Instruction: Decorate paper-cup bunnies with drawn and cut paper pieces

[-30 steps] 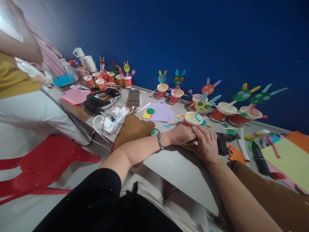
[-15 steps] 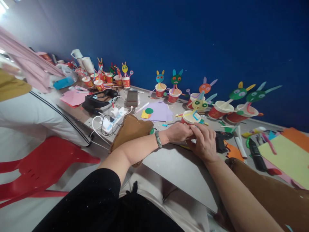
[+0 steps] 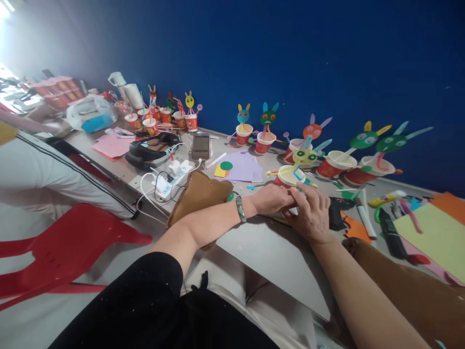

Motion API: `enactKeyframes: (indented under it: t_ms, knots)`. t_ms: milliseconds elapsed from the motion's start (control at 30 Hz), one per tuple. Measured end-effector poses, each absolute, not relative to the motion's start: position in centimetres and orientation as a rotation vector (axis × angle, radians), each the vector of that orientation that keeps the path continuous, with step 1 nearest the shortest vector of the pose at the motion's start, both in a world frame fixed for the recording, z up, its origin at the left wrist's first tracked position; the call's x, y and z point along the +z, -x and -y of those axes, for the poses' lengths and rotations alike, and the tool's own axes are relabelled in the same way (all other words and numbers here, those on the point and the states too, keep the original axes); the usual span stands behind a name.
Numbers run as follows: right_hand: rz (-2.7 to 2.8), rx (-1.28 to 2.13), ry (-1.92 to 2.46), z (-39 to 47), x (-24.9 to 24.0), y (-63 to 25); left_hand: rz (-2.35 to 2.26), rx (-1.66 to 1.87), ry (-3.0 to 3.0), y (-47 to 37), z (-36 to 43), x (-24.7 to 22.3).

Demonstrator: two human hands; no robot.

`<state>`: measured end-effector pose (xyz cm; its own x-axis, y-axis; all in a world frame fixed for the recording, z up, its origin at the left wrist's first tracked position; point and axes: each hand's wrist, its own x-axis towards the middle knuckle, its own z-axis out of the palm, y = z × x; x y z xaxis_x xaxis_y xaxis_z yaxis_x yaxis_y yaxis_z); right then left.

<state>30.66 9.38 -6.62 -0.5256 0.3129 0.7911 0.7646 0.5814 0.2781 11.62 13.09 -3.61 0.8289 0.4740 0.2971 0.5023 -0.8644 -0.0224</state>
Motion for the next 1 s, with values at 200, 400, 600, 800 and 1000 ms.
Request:
enactKeyframes:
  t_ms: [200, 400, 600, 800, 1000]
  knots:
    - [2.107, -0.77, 0.84, -9.7, -7.1, -30.8, 0.727, -0.466, 2.939, -11.4, -13.2, -3.6]
    - [2.134, -0.689, 0.895, -9.8, -7.8, -31.2, 0.853, -0.378, 2.981, -11.6, -12.9, -2.9]
    - [2.152, -0.614, 0.943, -10.0, -8.3, -31.6, 0.931, -0.329, 3.022, -11.7, -12.9, -2.6]
    - [2.158, -0.632, 0.971, -10.1, -8.4, -31.4, 0.908, -0.349, 3.007, -11.7, -12.9, -2.9]
    - [2.152, -0.674, 0.938, -10.0, -8.3, -31.4, 0.924, -0.39, 2.997, -11.7, -12.7, -2.6]
